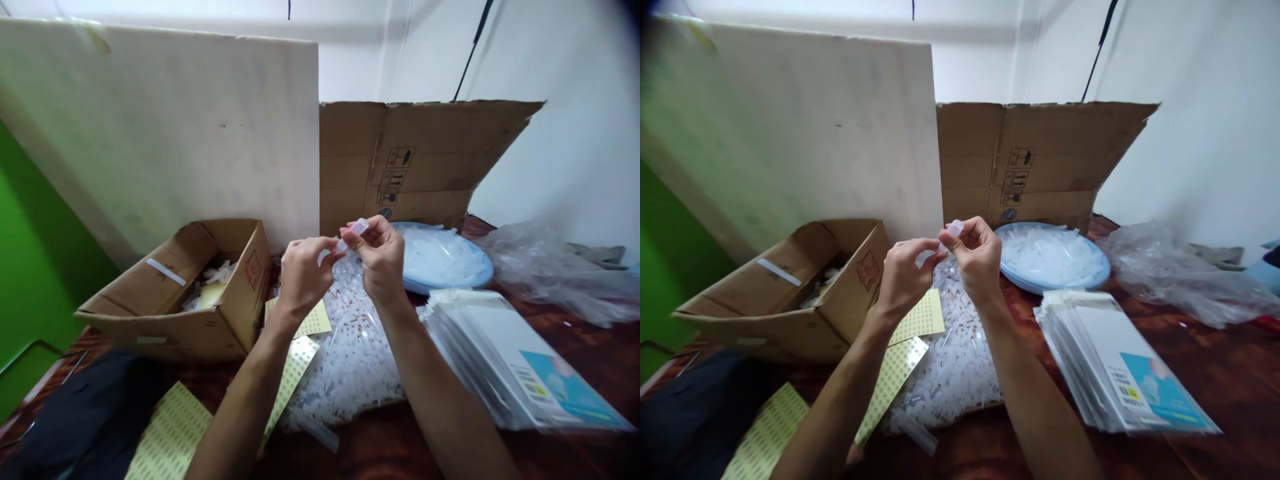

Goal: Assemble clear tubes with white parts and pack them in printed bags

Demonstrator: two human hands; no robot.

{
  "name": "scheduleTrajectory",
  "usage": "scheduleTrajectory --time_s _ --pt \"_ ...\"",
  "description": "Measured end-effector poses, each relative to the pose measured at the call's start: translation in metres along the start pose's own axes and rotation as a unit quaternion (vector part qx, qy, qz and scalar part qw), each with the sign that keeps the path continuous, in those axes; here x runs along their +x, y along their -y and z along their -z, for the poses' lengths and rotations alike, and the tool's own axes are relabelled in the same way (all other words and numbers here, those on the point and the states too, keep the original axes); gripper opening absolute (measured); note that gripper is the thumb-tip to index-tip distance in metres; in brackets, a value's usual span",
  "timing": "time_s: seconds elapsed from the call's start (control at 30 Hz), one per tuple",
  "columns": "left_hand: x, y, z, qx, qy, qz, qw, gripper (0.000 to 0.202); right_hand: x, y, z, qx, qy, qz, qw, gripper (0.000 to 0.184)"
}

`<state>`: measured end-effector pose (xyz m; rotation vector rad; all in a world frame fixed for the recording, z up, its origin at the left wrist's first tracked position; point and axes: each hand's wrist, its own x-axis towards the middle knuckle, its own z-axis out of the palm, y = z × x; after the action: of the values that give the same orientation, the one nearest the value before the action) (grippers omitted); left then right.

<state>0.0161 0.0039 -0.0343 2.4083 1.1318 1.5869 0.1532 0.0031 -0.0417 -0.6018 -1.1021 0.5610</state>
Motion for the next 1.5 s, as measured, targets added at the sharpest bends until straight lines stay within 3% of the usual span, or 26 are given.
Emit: scheduleTrajectory --time_s 0.1,0.2,0.27,0.33,0.4,0.53,0.63,0.8,0.93,1.03,1.13,1.3,1.5 --pt "0.001 0.014 0.001 -0.051 0.07 0.014 0.996 0.007 0.0 -0.003 -0.002 -0.054 0.002 0.0 0.999 0.025" --pt "-0.001 0.036 0.008 -0.025 0.214 0.065 0.974 0.017 0.003 -0.003 0.0 -0.102 0.013 -0.001 0.995 0.021" --pt "-0.006 0.053 0.012 0.099 0.321 0.129 0.933 0.026 0.005 -0.002 0.002 -0.092 0.025 -0.004 0.995 0.02" --pt "-0.014 0.069 0.01 0.189 0.405 0.19 0.874 0.039 0.007 -0.002 0.006 -0.073 0.047 -0.016 0.996 0.021" --pt "-0.021 0.082 0.006 0.213 0.445 0.223 0.841 0.048 0.009 -0.004 0.009 -0.077 0.071 -0.036 0.994 0.022" --pt "-0.029 0.097 -0.003 0.207 0.458 0.242 0.83 0.049 0.009 -0.006 0.015 -0.165 0.112 -0.07 0.977 0.025" --pt "-0.027 0.099 -0.002 0.175 0.452 0.228 0.844 0.043 0.009 -0.008 0.018 -0.218 0.133 -0.093 0.962 0.027" --pt "-0.013 0.087 0.012 0.066 0.431 0.162 0.885 0.015 0.011 -0.017 0.026 -0.278 0.213 -0.162 0.923 0.022" --pt "0.0 0.069 0.029 -0.041 0.35 0.091 0.931 0.018 0.012 -0.01 0.03 -0.273 0.274 -0.205 0.899 0.03" --pt "0.005 0.054 0.04 -0.064 0.291 0.055 0.953 0.016 0.012 0.0 0.03 -0.255 0.306 -0.217 0.891 0.022" --pt "0.008 0.04 0.043 -0.015 0.227 0.026 0.973 0.012 0.012 0.006 0.026 -0.196 0.293 -0.221 0.91 0.023" --pt "0.008 0.022 0.034 0.099 0.012 -0.06 0.993 0.006 0.01 0.006 0.018 -0.11 0.207 -0.196 0.952 0.028" --pt "0.007 0.014 0.017 -0.083 -0.006 -0.071 0.994 0.003 0.01 0.008 0.015 -0.073 0.174 -0.14 0.972 0.028"
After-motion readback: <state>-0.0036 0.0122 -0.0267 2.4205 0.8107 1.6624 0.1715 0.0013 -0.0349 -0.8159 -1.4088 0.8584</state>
